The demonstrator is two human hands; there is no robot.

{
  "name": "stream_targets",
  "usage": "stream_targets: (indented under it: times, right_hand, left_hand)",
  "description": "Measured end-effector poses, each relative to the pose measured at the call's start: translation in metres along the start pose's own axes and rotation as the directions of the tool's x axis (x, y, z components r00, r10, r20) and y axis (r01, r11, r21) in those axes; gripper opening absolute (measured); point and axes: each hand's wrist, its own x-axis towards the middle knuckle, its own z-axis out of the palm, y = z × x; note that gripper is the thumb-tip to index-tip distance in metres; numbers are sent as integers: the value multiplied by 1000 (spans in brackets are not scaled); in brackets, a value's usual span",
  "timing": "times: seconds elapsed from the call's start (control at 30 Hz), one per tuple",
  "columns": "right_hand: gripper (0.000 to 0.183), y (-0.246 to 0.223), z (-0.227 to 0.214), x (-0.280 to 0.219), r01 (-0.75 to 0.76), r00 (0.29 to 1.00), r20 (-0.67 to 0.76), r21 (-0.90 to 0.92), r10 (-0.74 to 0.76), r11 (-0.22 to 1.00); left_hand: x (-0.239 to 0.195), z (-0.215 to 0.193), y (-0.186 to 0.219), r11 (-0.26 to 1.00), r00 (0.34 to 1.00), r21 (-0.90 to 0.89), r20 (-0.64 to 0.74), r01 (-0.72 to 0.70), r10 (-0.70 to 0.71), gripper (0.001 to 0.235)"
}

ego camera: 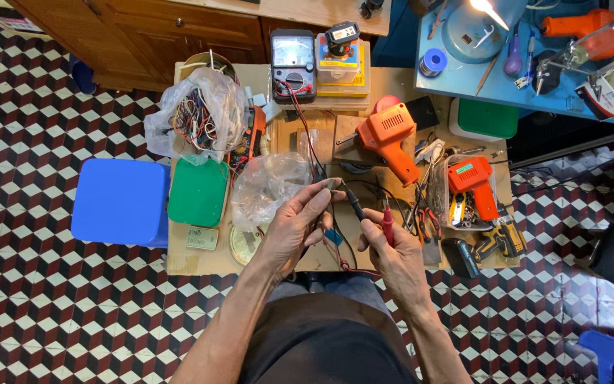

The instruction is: The person repairs an orange heat gun by drilling a hole in its casing, inserting a wire, and testing the device with a multimeter. They use a power drill, pliers, and a multimeter to complete the repair.

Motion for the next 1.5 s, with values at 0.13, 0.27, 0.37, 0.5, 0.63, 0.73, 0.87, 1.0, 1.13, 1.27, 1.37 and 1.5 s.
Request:
stream_targets:
  times: [0.13, 0.27, 0.37, 0.5, 0.63, 0.73, 0.87, 1.0, 1.13, 1.27, 1.37, 1.5]
  right_hand:
    - [37, -2, -3, 10, -6, 1000, 15, -75, 7, 997]
    - [36, -4, -10, 19, -21, 996, 82, -116, 30, 993]
    - [35, -2, -11, 24, 22, 997, 79, -180, -8, 984]
    - [37, 3, -11, 28, -19, 999, 48, -37, 21, 999]
    - [37, 7, -13, 36, 14, 997, 82, -5, -13, 1000]
    - [32, 3, -14, 42, 294, 950, 140, -112, -277, 949]
    - [35, -11, -16, 47, 225, 947, -139, -350, -288, 909]
    - [53, -32, -17, 54, -15, 999, -32, -525, -2, 851]
    - [51, -43, -3, 59, 149, 982, 167, -401, -88, 904]
    - [49, -52, 8, 65, 88, 988, 156, -500, -11, 861]
    - [49, -57, 11, 66, 69, 988, 152, -510, 11, 857]
    - [49, -64, 15, 71, 66, 989, 142, -614, 28, 787]
  left_hand:
    - [11, 1, -1, 1000, 1000, 8, -12, 4, -4, 41]
    - [23, -1, 1, 999, 999, 33, -41, 13, -11, 40]
    - [28, 0, 2, 999, 999, 34, -45, 18, -17, 38]
    - [35, 3, 6, 1000, 998, 17, -61, 19, -18, 36]
    - [39, 5, 9, 998, 997, 50, -73, 32, -28, 36]
    - [43, 5, 10, 995, 998, 101, -64, 0, 7, 37]
    - [48, 3, 6, 975, 989, 218, -127, -49, 78, 39]
    - [50, 1, 6, 887, 963, 416, -82, -200, 255, 37]
    - [50, 3, 5, 865, 973, 483, -100, -137, 210, 35]
    - [51, 6, 8, 912, 974, 374, -73, -170, 212, 32]
    - [50, 8, 11, 909, 972, 370, -60, -191, 228, 31]
    - [48, 9, 20, 881, 971, 444, -86, -161, 221, 31]
